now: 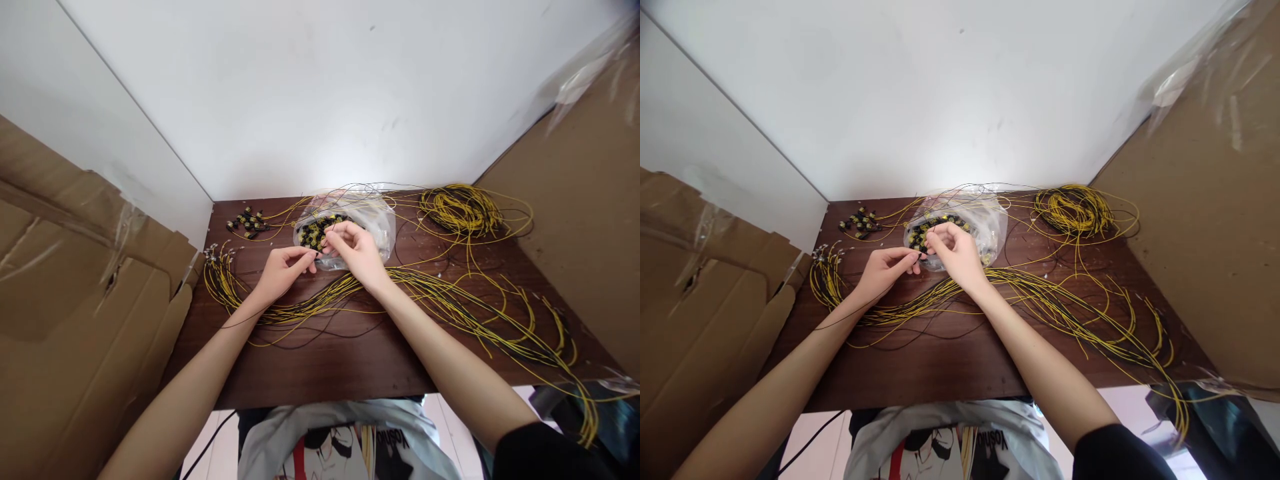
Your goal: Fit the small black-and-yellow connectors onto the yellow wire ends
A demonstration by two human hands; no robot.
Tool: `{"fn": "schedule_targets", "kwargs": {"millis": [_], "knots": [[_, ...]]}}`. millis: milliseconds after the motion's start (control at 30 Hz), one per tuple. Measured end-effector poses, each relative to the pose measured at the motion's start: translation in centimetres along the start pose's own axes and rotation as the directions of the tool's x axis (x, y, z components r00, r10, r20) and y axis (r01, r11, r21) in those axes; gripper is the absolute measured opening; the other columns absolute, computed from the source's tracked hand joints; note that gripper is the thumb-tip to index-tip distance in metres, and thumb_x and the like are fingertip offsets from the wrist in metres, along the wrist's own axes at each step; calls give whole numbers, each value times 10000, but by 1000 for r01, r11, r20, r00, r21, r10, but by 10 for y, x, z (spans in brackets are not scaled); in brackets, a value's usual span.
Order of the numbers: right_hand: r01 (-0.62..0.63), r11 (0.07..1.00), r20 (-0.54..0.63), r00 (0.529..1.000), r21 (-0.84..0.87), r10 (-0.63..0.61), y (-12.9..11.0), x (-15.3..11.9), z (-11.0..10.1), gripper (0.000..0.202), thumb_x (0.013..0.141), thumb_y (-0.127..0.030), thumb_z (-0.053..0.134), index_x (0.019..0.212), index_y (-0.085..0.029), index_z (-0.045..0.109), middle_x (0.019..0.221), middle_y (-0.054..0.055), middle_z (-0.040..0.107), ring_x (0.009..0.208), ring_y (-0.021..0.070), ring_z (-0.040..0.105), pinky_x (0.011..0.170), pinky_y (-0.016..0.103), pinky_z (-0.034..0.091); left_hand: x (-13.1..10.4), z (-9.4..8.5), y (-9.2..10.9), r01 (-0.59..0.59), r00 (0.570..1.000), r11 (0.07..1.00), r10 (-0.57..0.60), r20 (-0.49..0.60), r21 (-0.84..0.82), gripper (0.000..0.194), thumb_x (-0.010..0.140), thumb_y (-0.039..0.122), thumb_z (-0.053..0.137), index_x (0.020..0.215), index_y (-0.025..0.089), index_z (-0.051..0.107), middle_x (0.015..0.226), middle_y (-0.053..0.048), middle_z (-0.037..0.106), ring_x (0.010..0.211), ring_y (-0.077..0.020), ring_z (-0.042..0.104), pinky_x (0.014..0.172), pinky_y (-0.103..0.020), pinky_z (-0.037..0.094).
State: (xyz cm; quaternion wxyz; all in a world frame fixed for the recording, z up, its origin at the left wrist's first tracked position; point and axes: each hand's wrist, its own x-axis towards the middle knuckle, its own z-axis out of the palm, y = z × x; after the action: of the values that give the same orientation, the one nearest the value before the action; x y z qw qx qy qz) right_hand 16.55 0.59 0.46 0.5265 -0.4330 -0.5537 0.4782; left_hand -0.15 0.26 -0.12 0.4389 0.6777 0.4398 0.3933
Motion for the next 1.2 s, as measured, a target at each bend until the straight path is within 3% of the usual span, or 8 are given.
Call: {"fn": "schedule_targets", "kwargs": {"millis": [133, 267, 467, 667, 767, 933, 1200], "knots": [[73, 990, 101, 993, -120, -61, 2, -2, 1, 157, 783, -307, 608, 808, -152, 618, 760, 32, 660, 683, 129, 618, 652, 257, 481, -1, -1, 1, 0, 1000, 1000, 0, 5, 23, 250, 815, 326, 582, 728, 125, 703, 603, -23, 659, 564, -103, 538, 601, -209, 438], [111, 976, 131, 987, -187, -87, 3, -3, 0, 103, 774, -244, 609, 781, -148, 645, 785, 35, 671, 679, 123, 599, 651, 251, 467, 0, -1, 2, -2, 1000, 1000, 2, 5, 24, 276, 828, 317, 562, 677, 121, 684, 598, -28, 657, 555, -101, 522, 595, -209, 432], [92, 974, 68, 995, -208, -79, 5, -2, -1, 99, 763, -225, 612, 818, -161, 664, 764, 23, 678, 666, 124, 608, 653, 251, 477, 1, 0, 1, 8, 1000, 997, -9, -13, -73, 243, 838, 301, 540, 847, 112, 693, 609, -29, 661, 541, -96, 510, 583, -214, 438], [62, 981, -7, 998, -184, -65, 6, 0, -2, 95, 752, -232, 619, 804, -165, 663, 747, 25, 683, 658, 132, 618, 655, 260, 490, 1, 0, -1, 18, 999, 989, -13, 36, -147, 266, 778, 221, 597, 1016, 114, 650, 790, -71, 711, 664, -119, 596, 618, -223, 462], [58, 981, -16, 998, -184, -62, 4, 0, -2, 100, 752, -241, 619, 801, -165, 662, 737, 25, 685, 650, 134, 620, 645, 264, 496, 1, 0, -2, 10, 999, 991, -4, 44, -134, 306, 737, 203, 642, 1030, 117, 646, 839, -84, 706, 731, -141, 620, 632, -230, 473], [64, 978, -37, 997, -199, -73, 2, -1, -2, 100, 758, -234, 611, 801, -159, 662, 747, 35, 685, 646, 138, 613, 639, 274, 495, 1, 2, -3, 29, 999, 989, -24, 35, -142, 377, 678, 242, 723, 1025, 115, 653, 834, -76, 697, 659, -112, 583, 591, -214, 461], [50, 973, -16, 998, -224, -54, 8, 0, -3, 111, 755, -253, 612, 792, -159, 658, 739, 29, 679, 637, 136, 605, 633, 270, 487, 1, 1, -1, 4, 999, 992, -10, -46, -127, 307, 835, 359, 562, 959, 106, 684, 799, -78, 701, 584, -93, 530, 588, -220, 475]]}}
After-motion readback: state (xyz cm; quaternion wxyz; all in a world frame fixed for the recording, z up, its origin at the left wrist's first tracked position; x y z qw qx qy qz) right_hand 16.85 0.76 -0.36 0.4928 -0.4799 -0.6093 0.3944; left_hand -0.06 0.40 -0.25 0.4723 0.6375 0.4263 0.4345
